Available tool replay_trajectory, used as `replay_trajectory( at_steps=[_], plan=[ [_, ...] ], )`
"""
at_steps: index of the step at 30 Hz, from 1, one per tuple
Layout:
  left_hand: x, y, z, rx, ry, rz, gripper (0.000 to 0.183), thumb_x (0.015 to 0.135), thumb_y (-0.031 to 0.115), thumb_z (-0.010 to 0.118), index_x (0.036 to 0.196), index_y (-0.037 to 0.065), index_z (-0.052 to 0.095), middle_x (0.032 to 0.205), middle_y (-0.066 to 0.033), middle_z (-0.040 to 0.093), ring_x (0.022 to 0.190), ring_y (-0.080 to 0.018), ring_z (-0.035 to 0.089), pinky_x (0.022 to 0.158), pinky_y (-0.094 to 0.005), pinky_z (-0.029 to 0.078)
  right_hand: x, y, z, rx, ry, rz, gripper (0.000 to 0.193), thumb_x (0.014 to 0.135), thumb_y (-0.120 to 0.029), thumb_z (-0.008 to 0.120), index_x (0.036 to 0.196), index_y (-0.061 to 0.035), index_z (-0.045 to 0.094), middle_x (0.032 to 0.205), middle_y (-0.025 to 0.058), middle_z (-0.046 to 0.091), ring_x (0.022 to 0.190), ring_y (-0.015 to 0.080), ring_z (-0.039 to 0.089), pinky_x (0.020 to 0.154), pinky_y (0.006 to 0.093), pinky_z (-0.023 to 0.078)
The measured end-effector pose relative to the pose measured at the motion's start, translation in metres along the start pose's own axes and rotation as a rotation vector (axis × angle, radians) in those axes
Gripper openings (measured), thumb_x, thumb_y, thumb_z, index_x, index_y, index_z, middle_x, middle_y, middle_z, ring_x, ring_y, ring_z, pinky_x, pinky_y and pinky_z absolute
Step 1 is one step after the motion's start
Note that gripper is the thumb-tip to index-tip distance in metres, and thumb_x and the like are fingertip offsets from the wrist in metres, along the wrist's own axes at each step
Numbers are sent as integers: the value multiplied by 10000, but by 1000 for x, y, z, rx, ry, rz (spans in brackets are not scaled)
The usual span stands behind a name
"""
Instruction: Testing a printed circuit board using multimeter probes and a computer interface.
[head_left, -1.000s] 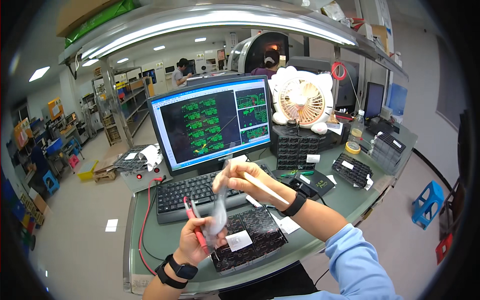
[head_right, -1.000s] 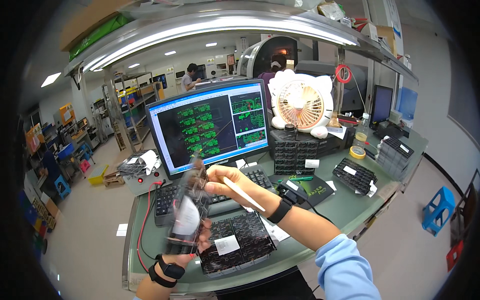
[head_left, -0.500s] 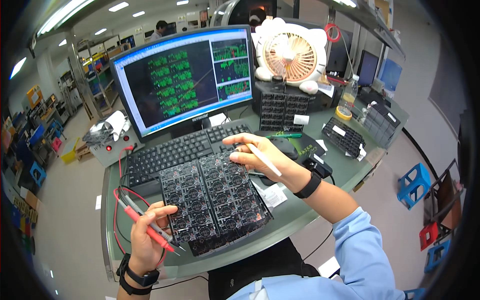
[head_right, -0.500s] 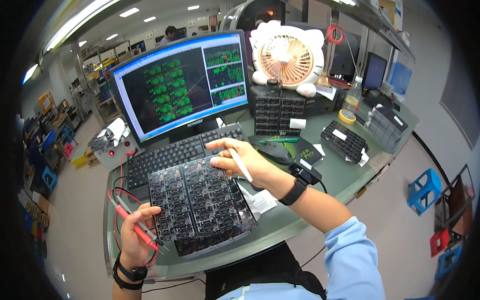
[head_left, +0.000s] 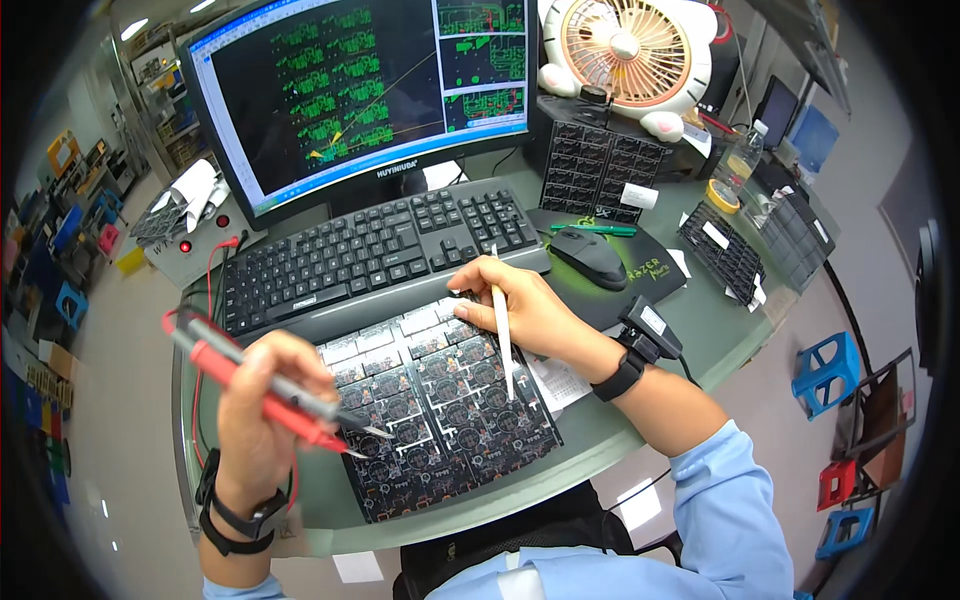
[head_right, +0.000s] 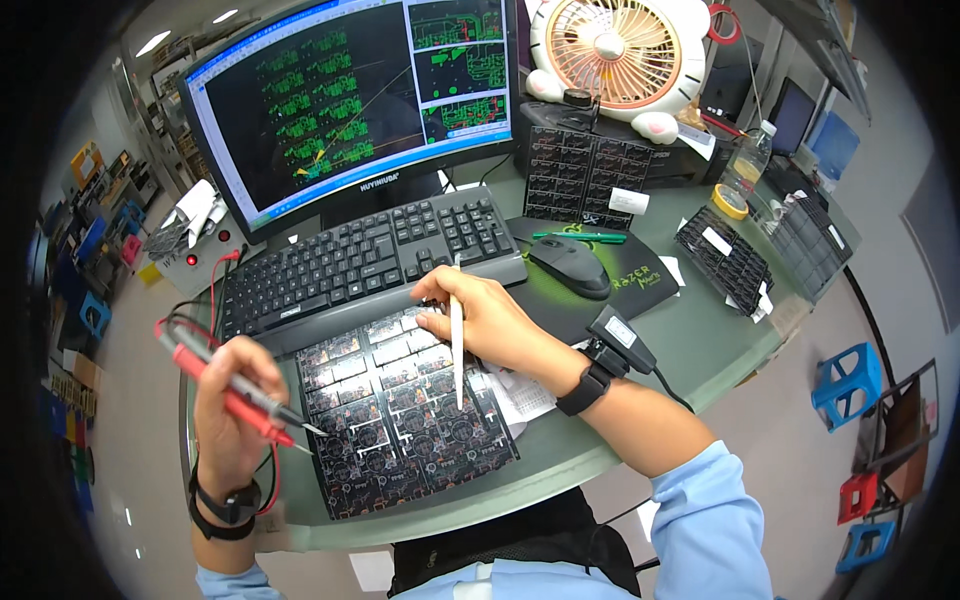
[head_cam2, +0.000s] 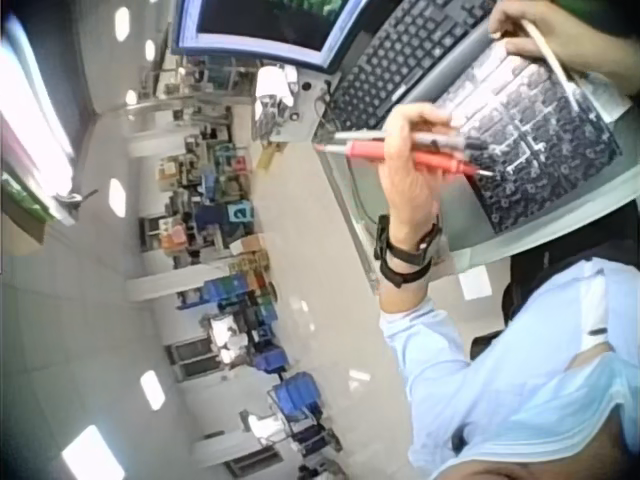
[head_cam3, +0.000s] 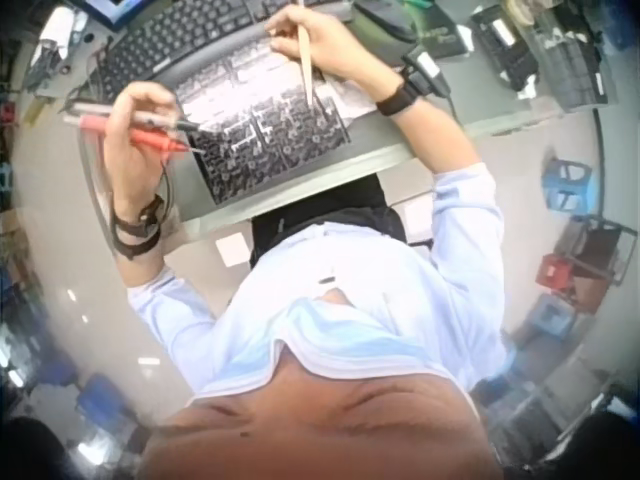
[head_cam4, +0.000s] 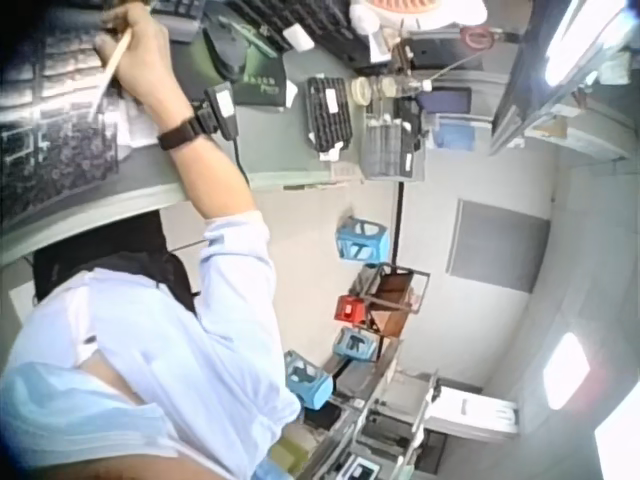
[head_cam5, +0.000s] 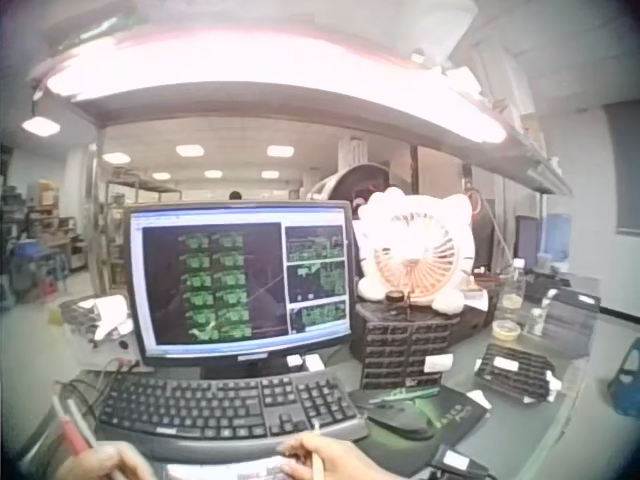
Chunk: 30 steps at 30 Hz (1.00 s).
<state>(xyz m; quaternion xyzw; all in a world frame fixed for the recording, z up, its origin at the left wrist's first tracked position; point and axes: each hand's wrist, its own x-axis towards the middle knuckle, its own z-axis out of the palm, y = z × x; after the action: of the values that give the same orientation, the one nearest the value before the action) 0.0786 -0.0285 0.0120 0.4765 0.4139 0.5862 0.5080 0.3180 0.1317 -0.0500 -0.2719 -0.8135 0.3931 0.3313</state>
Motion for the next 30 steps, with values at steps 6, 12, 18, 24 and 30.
replay_trajectory(
  at_steps=[6,12,18,24,30],
  plan=[
    [26,-19,7,20,-186,-255,273,923,219,545,1048,-24,547,905,-167,638,695,-157,622,570,-250,516,-2,6,4,23,70,-18,243,836,-120,706,1044,-36,612,845,25,574,763,103,522,698,253,445],
    [38,-27,-1,-139,-222,-168,220,874,209,578,936,35,460,863,-142,587,628,-135,562,551,-252,502,-4,5,4,-15,151,12,233,835,-120,689,1014,-29,573,859,73,596,732,163,552,674,300,462],
    [36,-27,2,123,-40,-103,375,908,434,418,913,59,436,616,-117,557,470,-126,496,469,-231,413,-2,7,6,-22,142,-41,224,831,-99,689,1004,-26,568,833,70,577,726,167,551,659,302,459],
    [38,-30,-5,95,-190,-219,526,916,440,437,1065,-51,551,785,-151,643,572,-130,573,476,-224,410,-1,11,5,-29,123,-38,222,831,-91,687,1000,-22,560,835,72,572,724,172,552,655,305,458],
    [30,-30,6,5,-325,-295,226,910,160,563,1047,-9,500,824,-88,600,686,-115,616,538,-209,455,-2,12,6,-19,121,-36,206,843,-111,697,1001,-30,592,850,30,590,720,102,523,665,257,443]
  ],
)
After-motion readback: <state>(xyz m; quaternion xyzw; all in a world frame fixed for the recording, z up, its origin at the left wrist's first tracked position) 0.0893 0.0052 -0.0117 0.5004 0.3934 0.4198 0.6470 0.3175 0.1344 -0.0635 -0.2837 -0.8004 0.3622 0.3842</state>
